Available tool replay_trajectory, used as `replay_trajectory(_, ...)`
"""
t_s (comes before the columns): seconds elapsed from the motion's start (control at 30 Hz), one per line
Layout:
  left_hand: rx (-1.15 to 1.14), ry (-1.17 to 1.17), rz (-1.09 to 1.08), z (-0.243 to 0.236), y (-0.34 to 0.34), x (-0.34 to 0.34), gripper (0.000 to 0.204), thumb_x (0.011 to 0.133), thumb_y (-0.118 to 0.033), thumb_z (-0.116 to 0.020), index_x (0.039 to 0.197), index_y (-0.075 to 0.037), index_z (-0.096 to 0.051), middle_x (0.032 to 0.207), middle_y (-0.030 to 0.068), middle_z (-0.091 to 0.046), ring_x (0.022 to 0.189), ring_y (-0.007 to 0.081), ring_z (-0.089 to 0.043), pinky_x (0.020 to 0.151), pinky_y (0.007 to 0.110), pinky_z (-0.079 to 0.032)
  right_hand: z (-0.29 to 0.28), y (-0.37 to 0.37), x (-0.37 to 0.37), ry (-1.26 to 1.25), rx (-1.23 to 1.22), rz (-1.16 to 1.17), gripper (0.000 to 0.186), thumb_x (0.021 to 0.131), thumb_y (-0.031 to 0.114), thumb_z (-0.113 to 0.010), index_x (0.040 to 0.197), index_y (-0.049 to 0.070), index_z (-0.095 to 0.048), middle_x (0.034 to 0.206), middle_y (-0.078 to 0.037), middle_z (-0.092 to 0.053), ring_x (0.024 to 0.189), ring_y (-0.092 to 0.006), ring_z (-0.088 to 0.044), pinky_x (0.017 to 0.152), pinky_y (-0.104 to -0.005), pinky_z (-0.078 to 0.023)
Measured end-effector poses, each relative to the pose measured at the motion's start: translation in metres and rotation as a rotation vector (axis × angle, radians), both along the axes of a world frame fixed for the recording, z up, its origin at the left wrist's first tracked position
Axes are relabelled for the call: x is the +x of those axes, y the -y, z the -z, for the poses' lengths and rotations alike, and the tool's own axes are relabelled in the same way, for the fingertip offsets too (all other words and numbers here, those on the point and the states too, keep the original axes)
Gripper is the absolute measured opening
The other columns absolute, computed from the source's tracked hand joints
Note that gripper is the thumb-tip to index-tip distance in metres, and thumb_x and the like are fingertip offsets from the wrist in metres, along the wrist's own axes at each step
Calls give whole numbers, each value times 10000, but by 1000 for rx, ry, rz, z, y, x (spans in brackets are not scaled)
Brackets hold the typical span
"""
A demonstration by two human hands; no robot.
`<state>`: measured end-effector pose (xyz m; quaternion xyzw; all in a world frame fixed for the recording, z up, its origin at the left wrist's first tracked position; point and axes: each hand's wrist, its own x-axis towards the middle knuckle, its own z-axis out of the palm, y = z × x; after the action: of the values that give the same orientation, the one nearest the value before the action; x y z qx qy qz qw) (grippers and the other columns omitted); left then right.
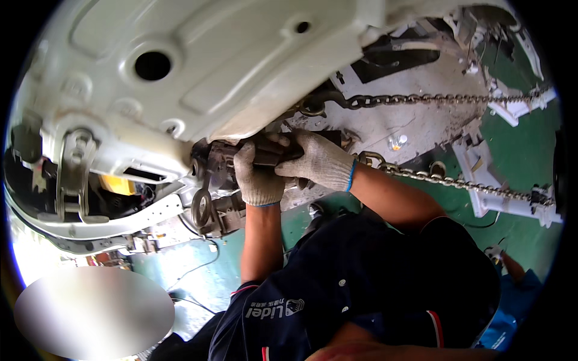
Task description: The person welds a section of a white car frame, then uses a wrench to tighten bolts on a metal bracket attached to the frame. The person also handles a chain and hook assembly to secure the bracket during the repair.
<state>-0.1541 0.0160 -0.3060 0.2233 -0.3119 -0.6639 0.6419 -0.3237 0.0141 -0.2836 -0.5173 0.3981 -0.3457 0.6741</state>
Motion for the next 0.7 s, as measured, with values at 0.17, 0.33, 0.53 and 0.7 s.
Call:
replay_trajectory(0.17, -19, 37, 93, 4, -1, 7, 627, 986, -456, -683, 1416, -7, -598, 1207, 140, -683, 1181, 290, -633, 1120, 456, -491, 22, 0, 3, -52, -207, 68, 544, 833, 246, -865, 1188, -82, -616, 1003, -198, -718, 880, -265, -742, 753, -377, -615)
replay_trajectory(0.33, -31, 153, 37, 9, -10, -1, 711, 1016, -497, -658, 1515, -6, -536, 1446, 186, -641, 1372, 322, -587, 1234, 474, -410, 33, 1, 6, 170, -298, 145, 623, 841, 252, -868, 1318, -55, -612, 1134, -225, -726, 1089, -307, -734, 949, -392, -598)
replay_trajectory(0.53, 53, 277, -55, 13, -23, -14, 704, 1040, -543, -590, 1524, -35, -535, 1402, 160, -660, 1195, 256, -673, 923, 384, -575, 30, 4, 4, 182, -266, 63, 633, 881, 183, -821, 1439, -14, -594, 1265, -191, -709, 1160, -262, -719, 1023, -369, -575)
replay_trajectory(0.7, 201, 307, -84, 12, -26, -10, 645, 1004, -599, -608, 1339, -50, -643, 1007, 130, -734, 588, 169, -633, 402, 279, -444, 28, 1, 6, 199, -267, 60, 609, 884, 107, -804, 1443, -16, -596, 1296, -159, -695, 1196, -239, -687, 1039, -369, -565)
